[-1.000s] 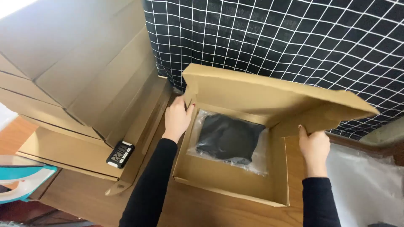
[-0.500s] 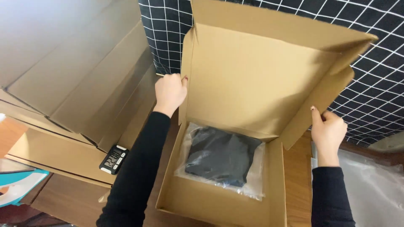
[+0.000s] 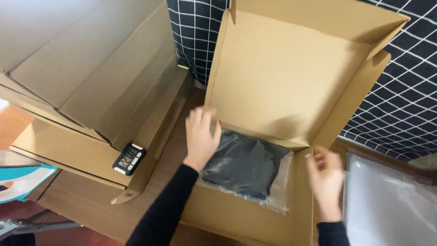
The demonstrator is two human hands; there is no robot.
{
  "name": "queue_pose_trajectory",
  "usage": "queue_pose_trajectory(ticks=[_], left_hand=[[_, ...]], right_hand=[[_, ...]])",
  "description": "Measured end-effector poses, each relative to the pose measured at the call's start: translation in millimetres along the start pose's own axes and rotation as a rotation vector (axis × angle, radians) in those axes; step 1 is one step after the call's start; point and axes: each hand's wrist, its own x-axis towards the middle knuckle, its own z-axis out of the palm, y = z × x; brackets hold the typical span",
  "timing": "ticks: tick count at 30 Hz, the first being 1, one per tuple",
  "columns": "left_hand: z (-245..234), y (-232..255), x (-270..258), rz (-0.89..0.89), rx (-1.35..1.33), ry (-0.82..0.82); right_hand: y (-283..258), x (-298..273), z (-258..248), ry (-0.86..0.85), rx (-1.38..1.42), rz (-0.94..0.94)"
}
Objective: Hanging clothes on a rack, packing garments into cardboard boxes, and folding clothes to be placed on hangers.
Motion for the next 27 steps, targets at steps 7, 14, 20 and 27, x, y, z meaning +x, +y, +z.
queue_pose_trajectory(ticks=[7, 14, 20, 27], left_hand=[[67.2, -37.4, -93.8, -0.516, -0.027, -0.498], [85.1, -38.7, -93.2, -0.670, 0.041, -0.663], [99.6, -39.6, -95.3, -0.719, 0.041, -0.529], [107.1, -45.4, -92.6, -0.751, 0.029, -0.477]], right_hand=[[30.1, -57.8, 56.2, -0.566, -0.240, 0.360], [55.5, -48.7, 91.8, -0.581, -0.220, 0.554], [77.4, -48.2, 104.8, -0.508, 0.015, 0.747], [65.5, -47.8, 104.4, -0.458, 0.074, 0.733]])
